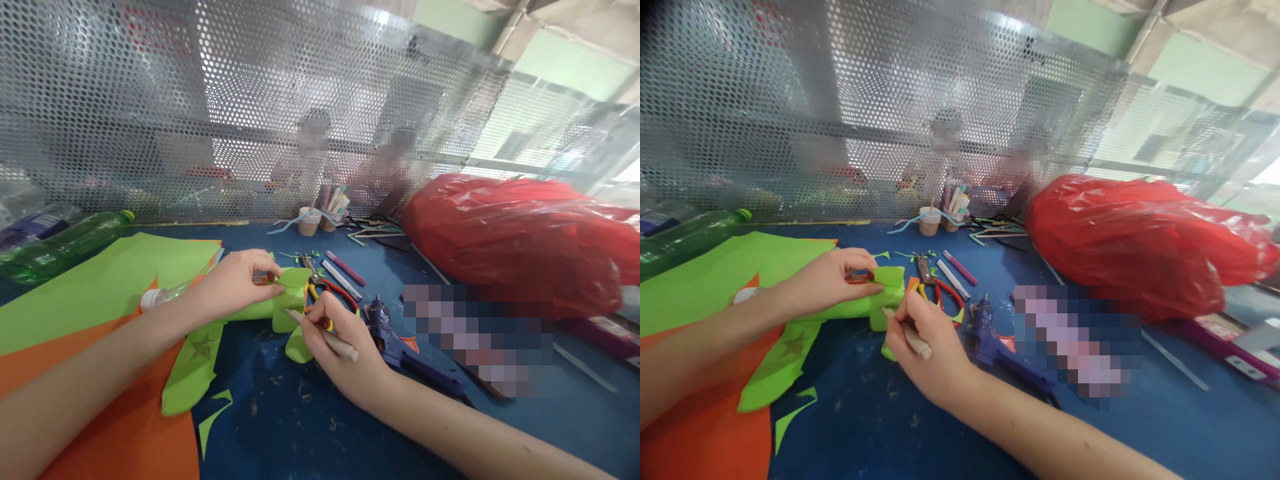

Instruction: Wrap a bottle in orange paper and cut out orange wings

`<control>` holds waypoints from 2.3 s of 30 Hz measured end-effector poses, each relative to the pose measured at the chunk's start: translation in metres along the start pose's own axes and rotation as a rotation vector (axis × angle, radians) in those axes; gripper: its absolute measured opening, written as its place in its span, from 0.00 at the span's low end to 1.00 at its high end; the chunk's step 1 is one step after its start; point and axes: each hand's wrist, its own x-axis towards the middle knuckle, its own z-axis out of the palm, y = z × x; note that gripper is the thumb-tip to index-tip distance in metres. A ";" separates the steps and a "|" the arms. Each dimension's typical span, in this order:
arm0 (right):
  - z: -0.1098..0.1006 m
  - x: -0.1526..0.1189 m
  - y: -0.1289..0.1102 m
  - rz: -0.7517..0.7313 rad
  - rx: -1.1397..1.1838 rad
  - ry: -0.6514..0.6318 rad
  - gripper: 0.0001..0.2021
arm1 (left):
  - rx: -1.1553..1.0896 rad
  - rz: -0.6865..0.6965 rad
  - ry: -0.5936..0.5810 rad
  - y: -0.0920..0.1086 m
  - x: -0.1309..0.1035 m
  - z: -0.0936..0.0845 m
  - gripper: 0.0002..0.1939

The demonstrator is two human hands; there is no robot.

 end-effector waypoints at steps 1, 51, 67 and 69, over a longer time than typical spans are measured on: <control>0.000 0.000 0.000 0.005 0.006 0.008 0.09 | -0.002 -0.001 -0.002 0.000 0.000 0.000 0.07; -0.008 0.005 0.000 0.048 0.033 0.071 0.11 | 0.014 -0.018 -0.018 0.002 0.000 -0.001 0.07; -0.003 0.011 -0.004 0.029 0.027 0.070 0.10 | -0.002 -0.001 -0.026 0.003 0.000 -0.002 0.07; -0.002 0.011 -0.004 0.041 0.035 0.065 0.10 | 0.003 0.001 -0.026 0.003 0.000 -0.002 0.07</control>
